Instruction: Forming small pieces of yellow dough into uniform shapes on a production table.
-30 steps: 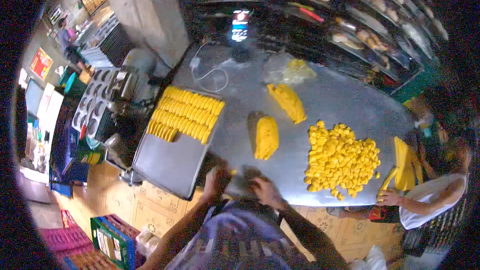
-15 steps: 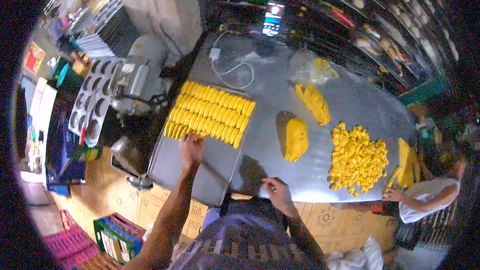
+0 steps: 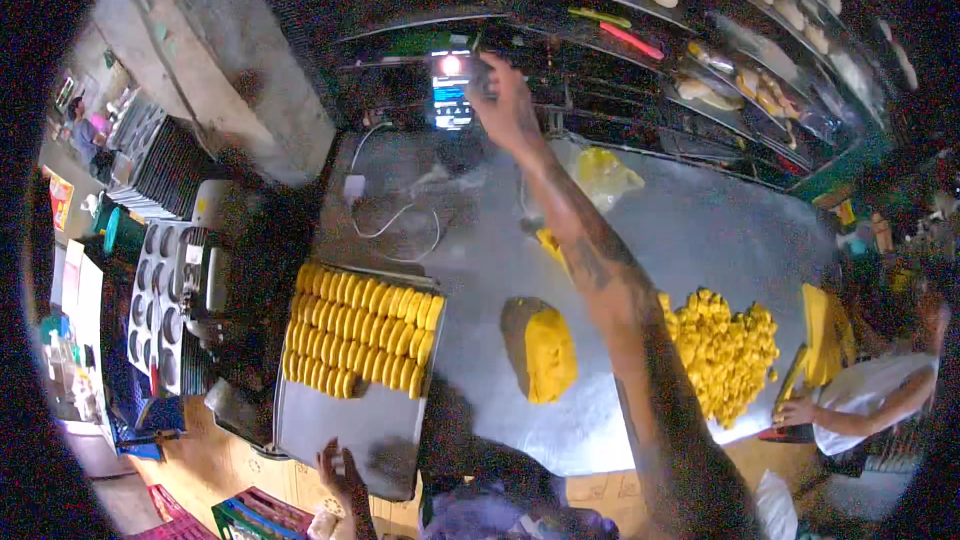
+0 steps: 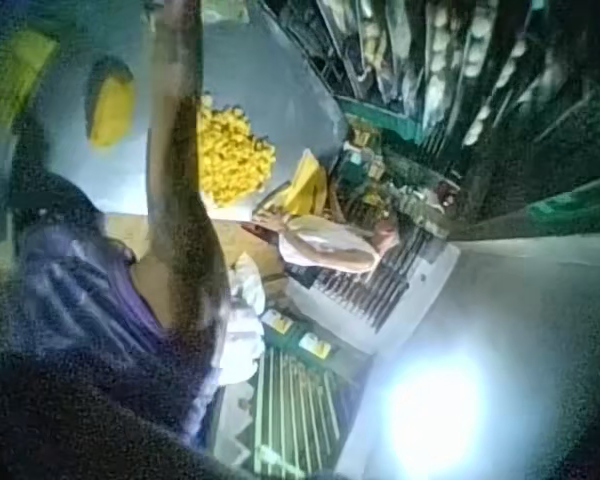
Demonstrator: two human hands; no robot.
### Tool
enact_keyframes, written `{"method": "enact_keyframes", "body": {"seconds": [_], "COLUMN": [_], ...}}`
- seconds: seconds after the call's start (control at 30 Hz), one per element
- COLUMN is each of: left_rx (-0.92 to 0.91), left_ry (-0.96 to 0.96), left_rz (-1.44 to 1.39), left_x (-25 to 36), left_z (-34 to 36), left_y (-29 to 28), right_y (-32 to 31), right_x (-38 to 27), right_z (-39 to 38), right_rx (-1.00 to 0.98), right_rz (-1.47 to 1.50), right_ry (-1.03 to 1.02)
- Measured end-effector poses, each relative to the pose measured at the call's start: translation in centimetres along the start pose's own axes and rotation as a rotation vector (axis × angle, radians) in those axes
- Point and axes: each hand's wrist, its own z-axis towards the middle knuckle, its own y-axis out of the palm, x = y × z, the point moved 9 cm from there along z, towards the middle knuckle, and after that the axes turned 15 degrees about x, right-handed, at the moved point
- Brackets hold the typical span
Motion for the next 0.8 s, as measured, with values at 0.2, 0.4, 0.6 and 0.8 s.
{"method": "enact_keyframes", "body": {"seconds": [0.2,0.4,0.6,0.8], "left_rx": [0.013,-0.091,-0.128,-0.121], "left_ry": [-0.319,-0.444,-0.459,-0.478], "left_rz": [0.229,0.304,0.2,0.17], "left_x": [-4.0,-2.9,-3.0,-2.9], "left_z": [-8.3,-10.9,-9.9,-9.6], "left_y": [-6.9,-7.3,-6.3,-6.4], "right_y": [5.6,6.4,5.4,8.1], "right_x": [2.8,5.2,5.3,4.3], "right_z": [4.6,4.2,-0.3,-3.7], "right_rx": [-0.103,-0.129,0.079,0.172], "right_rz": [-0.063,0.027,0.076,-0.07], "right_ry": [-0.097,0.035,0.078,0.422]}}
